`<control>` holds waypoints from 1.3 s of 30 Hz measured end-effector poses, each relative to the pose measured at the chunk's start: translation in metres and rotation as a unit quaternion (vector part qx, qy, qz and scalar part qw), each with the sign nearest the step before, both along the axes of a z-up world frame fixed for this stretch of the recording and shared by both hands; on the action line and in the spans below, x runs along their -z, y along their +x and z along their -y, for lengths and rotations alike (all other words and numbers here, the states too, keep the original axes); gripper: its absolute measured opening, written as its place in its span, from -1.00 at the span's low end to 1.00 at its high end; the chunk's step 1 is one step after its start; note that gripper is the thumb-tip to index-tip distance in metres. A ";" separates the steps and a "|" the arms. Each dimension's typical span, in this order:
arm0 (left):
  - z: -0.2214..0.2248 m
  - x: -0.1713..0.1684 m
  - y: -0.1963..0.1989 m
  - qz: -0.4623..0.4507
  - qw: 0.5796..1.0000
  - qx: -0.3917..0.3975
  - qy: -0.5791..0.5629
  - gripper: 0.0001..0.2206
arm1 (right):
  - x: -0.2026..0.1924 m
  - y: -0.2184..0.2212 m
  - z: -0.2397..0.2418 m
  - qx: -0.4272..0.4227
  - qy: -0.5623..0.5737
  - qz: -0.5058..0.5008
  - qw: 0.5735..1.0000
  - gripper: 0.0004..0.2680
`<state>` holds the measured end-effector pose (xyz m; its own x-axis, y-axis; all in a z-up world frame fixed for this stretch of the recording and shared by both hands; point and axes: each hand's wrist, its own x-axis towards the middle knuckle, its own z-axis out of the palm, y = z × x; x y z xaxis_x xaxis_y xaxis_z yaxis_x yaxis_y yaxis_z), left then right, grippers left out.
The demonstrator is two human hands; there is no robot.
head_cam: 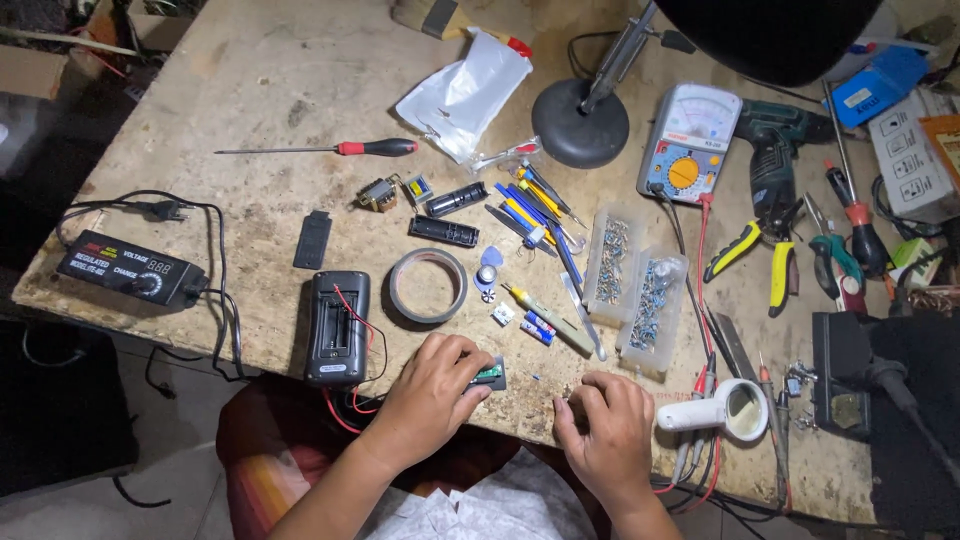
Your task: Assembling a small electronic device by soldering components and fitting a circuit board into a plastic housing
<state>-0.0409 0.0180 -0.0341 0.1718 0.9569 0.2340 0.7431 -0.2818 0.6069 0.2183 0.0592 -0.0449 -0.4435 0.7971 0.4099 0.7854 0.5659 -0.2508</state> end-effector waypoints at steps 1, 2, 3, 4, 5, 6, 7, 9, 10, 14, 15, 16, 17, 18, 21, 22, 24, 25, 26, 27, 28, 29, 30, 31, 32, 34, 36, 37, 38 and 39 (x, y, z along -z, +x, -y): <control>-0.001 0.003 0.000 0.000 1.000 0.002 -0.004 -0.73 | 0.000 0.000 0.000 0.000 -0.002 -0.004 1.000 -0.85; -0.002 0.003 0.000 0.001 1.000 0.001 -0.004 -0.73 | -0.001 0.000 0.000 -0.001 -0.002 -0.003 1.000 -0.85; -0.002 0.003 0.000 0.001 1.000 0.000 -0.002 -0.73 | -0.001 0.000 0.000 0.001 0.002 -0.001 1.000 -0.86; 0.000 0.003 -0.001 0.001 1.000 -0.003 -0.003 -0.73 | -0.001 -0.002 0.001 0.002 0.002 0.001 1.000 -0.86; 0.000 0.001 0.001 0.001 1.000 -0.007 -0.006 -0.73 | 0.001 0.001 0.002 -0.002 0.000 0.002 1.000 -0.86; 0.001 0.000 0.002 0.002 1.000 -0.010 0.019 -0.73 | 0.004 0.001 0.002 0.005 -0.007 0.005 1.000 -0.85; 0.003 -0.002 0.001 0.002 0.999 -0.012 0.044 -0.72 | 0.006 0.001 0.002 0.013 -0.014 0.009 1.000 -0.84; 0.006 -0.001 0.002 0.013 0.999 -0.024 0.039 -0.68 | 0.011 0.001 0.003 0.012 0.001 0.001 1.000 -0.84; 0.007 0.000 0.004 0.026 0.999 -0.030 0.033 -0.63 | 0.014 0.004 0.003 0.017 0.015 -0.006 1.000 -0.82; 0.010 0.014 0.007 -0.013 0.997 -0.052 0.064 -0.48 | 0.027 0.009 0.004 0.011 0.028 -0.005 1.000 -0.73; 0.012 0.015 0.008 -0.013 0.995 -0.050 0.089 -0.47 | 0.024 0.007 0.004 0.020 0.033 0.025 0.999 -0.80; 0.012 0.016 0.008 -0.015 0.992 -0.043 0.115 -0.45 | 0.021 0.006 0.006 0.033 0.040 0.054 0.997 -0.85; 0.018 0.009 0.005 -0.015 0.992 -0.049 0.115 -0.45 | 0.023 0.004 0.007 0.027 0.041 0.054 0.997 -0.85; 0.021 0.002 0.005 0.009 0.990 -0.044 0.135 -0.48 | 0.022 0.004 0.007 0.028 0.044 0.054 0.997 -0.86; 0.042 -0.018 0.001 0.079 0.978 -0.032 0.192 -0.57 | 0.026 0.008 0.007 0.028 0.042 0.037 0.998 -0.84; 0.051 -0.025 -0.001 0.121 0.966 -0.026 0.225 -0.64 | 0.028 0.008 0.007 0.026 0.032 0.017 0.999 -0.80; 0.075 -0.026 -0.009 0.142 0.955 -0.048 0.257 -0.72 | 0.023 0.006 0.008 0.025 0.038 0.036 0.998 -0.82; 0.086 -0.026 -0.012 0.161 0.942 -0.075 0.285 -0.79 | 0.021 0.006 0.007 0.020 0.042 0.055 0.997 -0.82; 0.101 -0.007 -0.020 0.161 0.942 -0.066 0.288 -0.79 | 0.022 0.005 0.008 0.028 0.045 0.053 0.997 -0.82; 0.114 0.012 -0.028 0.141 0.936 -0.133 0.293 -0.79 | 0.023 0.005 0.007 0.027 0.038 0.055 0.997 -0.81; 0.126 0.030 -0.035 0.121 0.927 -0.196 0.296 -0.78 | 0.023 0.006 0.007 0.029 0.032 0.056 0.997 -0.80; 0.139 0.055 -0.047 0.121 0.928 -0.185 0.300 -0.78 | 0.021 0.004 0.008 0.040 0.037 0.053 0.997 -0.80; 0.150 0.079 -0.059 0.106 0.917 -0.270 0.276 -0.76 | 0.019 0.003 0.009 0.029 0.043 0.040 0.998 -0.83; 0.161 0.104 -0.073 0.089 0.898 -0.353 0.248 -0.73 | 0.016 0.002 0.009 0.018 0.051 0.027 0.998 -0.86; 0.170 0.117 -0.087 0.090 0.901 -0.342 0.252 -0.73 | 0.016 0.002 0.009 0.029 0.055 0.025 0.998 -0.86; 0.188 0.142 -0.118 -0.073 0.852 -0.505 0.116 -0.71 | 0.016 0.002 0.009 0.020 0.056 0.018 0.998 -0.86; 0.207 0.243 -0.158 -0.134 0.834 -0.535 0.026 -0.60 | 0.016 0.003 0.009 0.027 0.056 0.015 0.998 -0.86; 0.228 0.285 -0.179 -0.193 0.799 -0.566 -0.068 -0.49 | 0.017 0.003 0.009 0.025 0.053 0.014 0.998 -0.85; 0.228 0.275 -0.176 -0.193 0.801 -0.563 -0.064 -0.49 | 0.015 0.004 0.010 0.030 0.056 0.013 0.998 -0.85; 0.227 0.265 -0.174 -0.149 0.814 -0.554 -0.095 -0.40 | 0.014 0.003 0.011 0.023 0.050 0.007 0.998 -0.86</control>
